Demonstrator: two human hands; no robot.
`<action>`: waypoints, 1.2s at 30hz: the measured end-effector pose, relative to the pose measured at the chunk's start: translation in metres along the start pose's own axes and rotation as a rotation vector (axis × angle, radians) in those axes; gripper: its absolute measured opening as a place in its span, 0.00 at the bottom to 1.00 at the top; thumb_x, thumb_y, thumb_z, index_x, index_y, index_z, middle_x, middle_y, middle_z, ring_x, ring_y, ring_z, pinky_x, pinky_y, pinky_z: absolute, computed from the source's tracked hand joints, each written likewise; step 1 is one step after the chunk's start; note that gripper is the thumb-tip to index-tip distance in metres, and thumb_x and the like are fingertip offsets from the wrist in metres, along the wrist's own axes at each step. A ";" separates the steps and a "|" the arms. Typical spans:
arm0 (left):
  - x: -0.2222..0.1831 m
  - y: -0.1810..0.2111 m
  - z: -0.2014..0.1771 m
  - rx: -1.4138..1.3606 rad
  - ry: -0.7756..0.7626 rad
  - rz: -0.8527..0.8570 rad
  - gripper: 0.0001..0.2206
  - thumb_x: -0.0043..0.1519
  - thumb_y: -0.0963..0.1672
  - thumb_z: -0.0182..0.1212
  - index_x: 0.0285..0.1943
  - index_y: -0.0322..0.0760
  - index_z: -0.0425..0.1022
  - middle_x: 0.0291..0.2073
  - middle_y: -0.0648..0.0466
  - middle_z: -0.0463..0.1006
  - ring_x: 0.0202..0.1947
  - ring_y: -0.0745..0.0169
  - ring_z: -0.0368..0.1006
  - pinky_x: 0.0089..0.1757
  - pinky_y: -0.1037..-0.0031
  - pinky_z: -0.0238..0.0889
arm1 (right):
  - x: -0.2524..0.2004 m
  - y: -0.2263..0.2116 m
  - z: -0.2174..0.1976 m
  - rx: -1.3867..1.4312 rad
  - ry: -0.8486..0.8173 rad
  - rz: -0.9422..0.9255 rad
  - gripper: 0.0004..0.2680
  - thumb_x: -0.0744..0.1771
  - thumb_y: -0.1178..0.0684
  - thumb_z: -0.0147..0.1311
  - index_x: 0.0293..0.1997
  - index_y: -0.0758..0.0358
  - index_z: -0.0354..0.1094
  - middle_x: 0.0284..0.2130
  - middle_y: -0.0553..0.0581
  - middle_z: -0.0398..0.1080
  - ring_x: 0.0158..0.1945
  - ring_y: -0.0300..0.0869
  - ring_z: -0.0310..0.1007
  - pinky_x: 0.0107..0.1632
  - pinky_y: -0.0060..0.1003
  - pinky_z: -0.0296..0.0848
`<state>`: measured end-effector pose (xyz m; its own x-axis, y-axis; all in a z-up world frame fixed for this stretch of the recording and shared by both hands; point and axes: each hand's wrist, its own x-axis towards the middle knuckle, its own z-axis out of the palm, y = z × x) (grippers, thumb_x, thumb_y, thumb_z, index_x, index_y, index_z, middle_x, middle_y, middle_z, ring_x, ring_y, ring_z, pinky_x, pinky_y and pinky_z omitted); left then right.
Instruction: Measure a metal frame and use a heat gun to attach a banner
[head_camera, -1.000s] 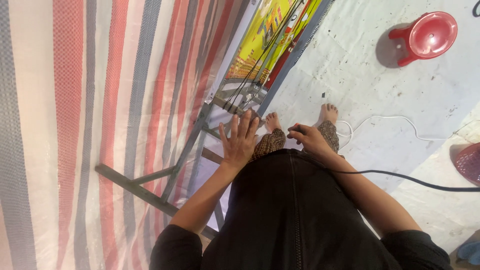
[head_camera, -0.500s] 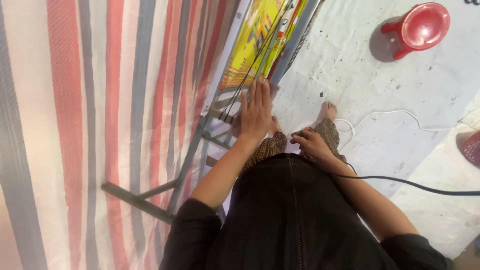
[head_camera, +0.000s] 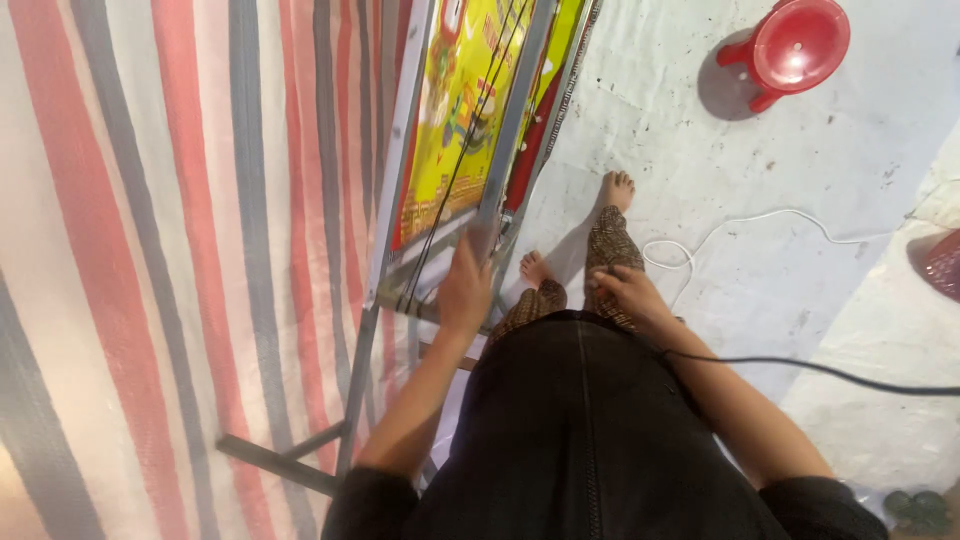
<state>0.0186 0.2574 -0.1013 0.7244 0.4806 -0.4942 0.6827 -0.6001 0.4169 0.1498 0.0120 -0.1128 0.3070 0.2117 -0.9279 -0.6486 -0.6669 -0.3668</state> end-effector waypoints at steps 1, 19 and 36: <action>0.002 -0.012 0.009 0.012 -0.004 0.000 0.29 0.69 0.47 0.51 0.78 0.30 0.50 0.65 0.33 0.67 0.58 0.31 0.72 0.52 0.47 0.68 | 0.007 -0.007 -0.005 0.011 -0.006 0.003 0.29 0.67 0.36 0.61 0.68 0.72 0.62 0.62 0.80 0.62 0.66 0.66 0.62 0.65 0.60 0.61; 0.287 0.119 0.019 0.370 0.360 0.056 0.25 0.66 0.55 0.53 0.63 0.35 0.64 0.36 0.45 0.81 0.30 0.39 0.82 0.32 0.47 0.75 | 0.114 -0.046 -0.131 0.484 0.172 -0.231 0.12 0.68 0.51 0.60 0.53 0.66 0.74 0.34 0.64 0.76 0.25 0.40 0.74 0.29 0.28 0.69; 0.349 0.207 -0.020 0.441 0.347 -0.051 0.24 0.65 0.50 0.62 0.66 0.39 0.65 0.67 0.51 0.67 0.70 0.52 0.57 0.61 0.44 0.60 | 0.161 -0.026 -0.236 0.565 0.185 -0.088 0.13 0.68 0.49 0.58 0.55 0.65 0.72 0.40 0.68 0.75 0.29 0.40 0.71 0.31 0.29 0.69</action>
<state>0.4148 0.3138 -0.1717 0.7317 0.6533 -0.1946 0.6666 -0.7454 0.0038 0.3807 -0.1054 -0.2366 0.4592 0.0871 -0.8840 -0.8696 -0.1592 -0.4674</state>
